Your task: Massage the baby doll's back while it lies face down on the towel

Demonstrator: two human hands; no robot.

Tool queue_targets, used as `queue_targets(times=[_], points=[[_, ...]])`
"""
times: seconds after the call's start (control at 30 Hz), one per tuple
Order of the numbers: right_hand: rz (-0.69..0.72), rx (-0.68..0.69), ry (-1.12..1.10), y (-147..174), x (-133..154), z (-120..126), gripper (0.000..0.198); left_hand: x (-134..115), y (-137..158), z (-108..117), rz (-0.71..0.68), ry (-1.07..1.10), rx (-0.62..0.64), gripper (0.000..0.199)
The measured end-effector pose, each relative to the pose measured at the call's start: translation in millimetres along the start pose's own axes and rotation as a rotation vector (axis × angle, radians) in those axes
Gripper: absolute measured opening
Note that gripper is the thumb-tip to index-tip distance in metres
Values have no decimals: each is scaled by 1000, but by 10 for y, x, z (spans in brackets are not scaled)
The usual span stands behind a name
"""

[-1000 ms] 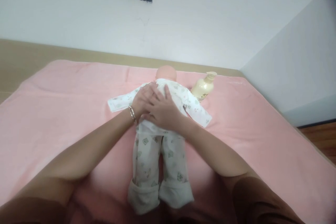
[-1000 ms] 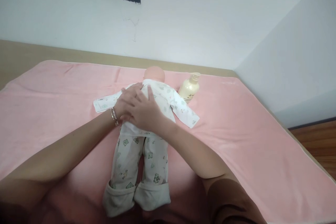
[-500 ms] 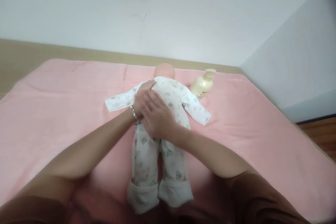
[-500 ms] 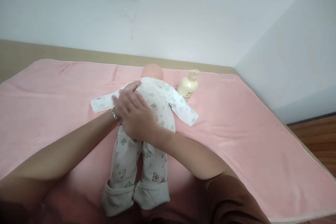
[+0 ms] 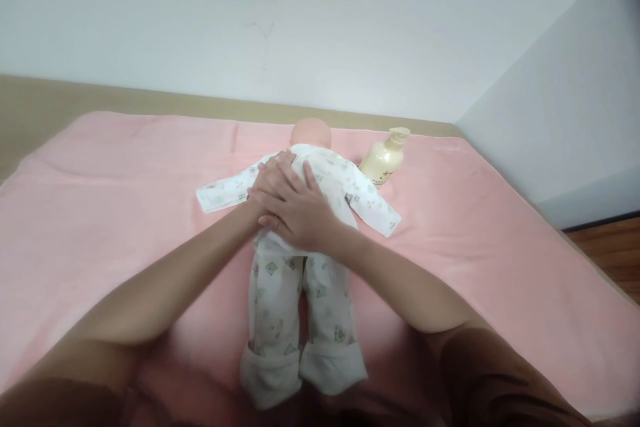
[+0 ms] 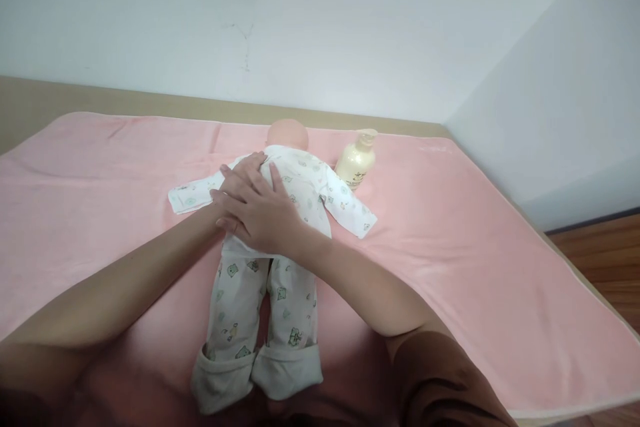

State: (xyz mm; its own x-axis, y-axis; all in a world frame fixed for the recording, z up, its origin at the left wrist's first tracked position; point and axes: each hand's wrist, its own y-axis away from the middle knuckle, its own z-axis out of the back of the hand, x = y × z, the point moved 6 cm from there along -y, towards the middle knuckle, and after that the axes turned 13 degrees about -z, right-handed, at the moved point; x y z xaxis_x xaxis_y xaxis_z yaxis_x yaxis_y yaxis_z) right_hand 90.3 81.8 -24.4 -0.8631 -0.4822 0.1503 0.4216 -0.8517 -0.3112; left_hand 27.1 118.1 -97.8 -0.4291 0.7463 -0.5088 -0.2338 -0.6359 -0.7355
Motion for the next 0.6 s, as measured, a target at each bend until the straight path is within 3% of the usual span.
queue_targets(times=[0.07,0.17,0.2,0.23,0.3,0.43,0.53,0.6], points=[[-42,-10,-12,-31,-67,17,51,-74,-11,9,9,-5,9,68],[-107,-7,-50,-93,-190,8,53,22,-280,-41,4,-75,243,74],[-150,-4,-65,-124,-267,1,53,69,-388,-73,-34,-105,359,68],[-203,2,-81,-160,-367,-8,53,129,-492,-65,-42,-111,397,57],[-322,24,-114,-236,-616,-27,53,235,-646,-13,-26,-154,396,47],[-498,57,-163,-320,-1021,-35,57,273,-672,50,11,-231,355,56],[-651,-2,-104,-230,-1016,-19,64,268,-654,43,47,-220,363,57],[-649,-56,-24,-130,-803,-24,65,287,-690,46,63,-207,355,55]])
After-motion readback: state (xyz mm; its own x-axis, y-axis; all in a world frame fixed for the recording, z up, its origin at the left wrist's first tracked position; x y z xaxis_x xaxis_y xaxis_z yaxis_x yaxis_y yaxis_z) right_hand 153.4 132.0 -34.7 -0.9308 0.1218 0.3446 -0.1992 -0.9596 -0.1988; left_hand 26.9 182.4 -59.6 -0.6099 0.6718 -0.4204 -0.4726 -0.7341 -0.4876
